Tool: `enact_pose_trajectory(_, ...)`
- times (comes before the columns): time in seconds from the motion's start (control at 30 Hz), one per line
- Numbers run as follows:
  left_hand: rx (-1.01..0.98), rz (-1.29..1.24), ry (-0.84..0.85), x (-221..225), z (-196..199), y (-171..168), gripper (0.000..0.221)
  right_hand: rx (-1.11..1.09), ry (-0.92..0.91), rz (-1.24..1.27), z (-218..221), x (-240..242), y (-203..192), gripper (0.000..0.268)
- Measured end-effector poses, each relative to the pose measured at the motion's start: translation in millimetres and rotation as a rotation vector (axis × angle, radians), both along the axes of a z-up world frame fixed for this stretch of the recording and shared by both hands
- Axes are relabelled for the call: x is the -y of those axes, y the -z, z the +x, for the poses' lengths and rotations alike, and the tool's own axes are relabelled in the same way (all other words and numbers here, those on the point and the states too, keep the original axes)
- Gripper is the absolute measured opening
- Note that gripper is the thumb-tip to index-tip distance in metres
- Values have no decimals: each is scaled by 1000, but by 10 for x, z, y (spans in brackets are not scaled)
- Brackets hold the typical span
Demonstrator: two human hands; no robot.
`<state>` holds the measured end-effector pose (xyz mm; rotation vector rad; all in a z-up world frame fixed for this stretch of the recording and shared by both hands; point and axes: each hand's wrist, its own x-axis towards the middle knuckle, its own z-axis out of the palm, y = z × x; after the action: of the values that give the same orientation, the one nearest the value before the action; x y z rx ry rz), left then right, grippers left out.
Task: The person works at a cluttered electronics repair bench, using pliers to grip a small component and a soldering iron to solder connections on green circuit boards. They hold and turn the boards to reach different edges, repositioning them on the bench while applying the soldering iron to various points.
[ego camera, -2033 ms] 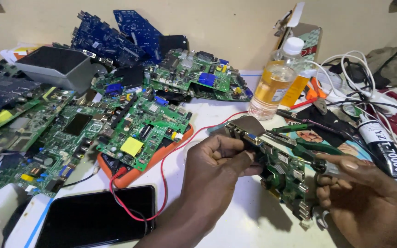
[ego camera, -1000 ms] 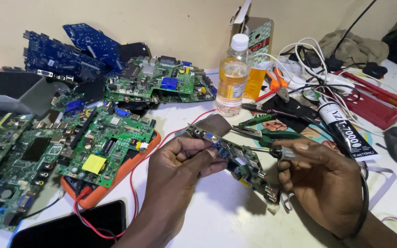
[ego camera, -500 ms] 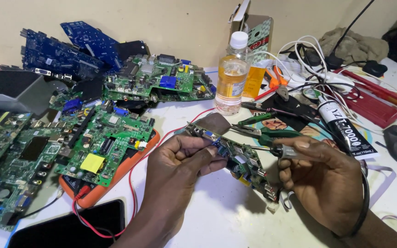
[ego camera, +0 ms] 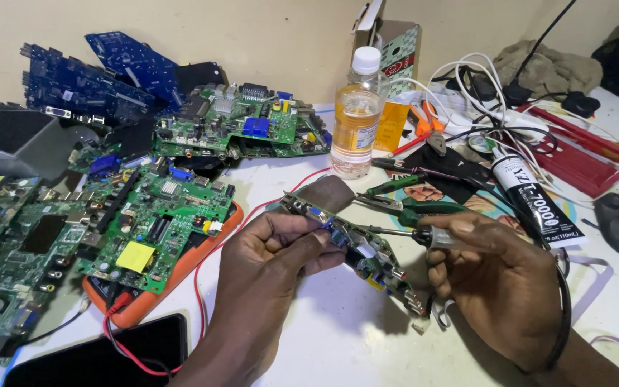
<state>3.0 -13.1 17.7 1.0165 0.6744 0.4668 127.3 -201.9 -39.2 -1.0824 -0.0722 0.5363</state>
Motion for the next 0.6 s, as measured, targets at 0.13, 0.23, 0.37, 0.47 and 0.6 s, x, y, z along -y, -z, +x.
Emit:
enact_pose_trajectory(0.13, -2, -31, -19, 5, -6, -22, 11, 54, -1, 61, -12, -2, 32, 44)
enact_pose_trajectory(0.23, -29, -39, -33, 9, -11, -44, 10, 77, -31, 50, -9, 10, 41, 42)
enact_pose_trajectory(0.37, 7, -28, -31, 20, -3, -9, 11, 79, -43, 73, -2, 20, 46, 41)
enact_pose_trajectory(0.47, -22, -33, -41, 33, 1, -53, 10, 84, -36, 81, -20, 4, 30, 40)
enact_pose_trajectory(0.6, -13, -24, -31, 24, -6, -29, 11, 86, -24, 79, -37, -13, 8, 39)
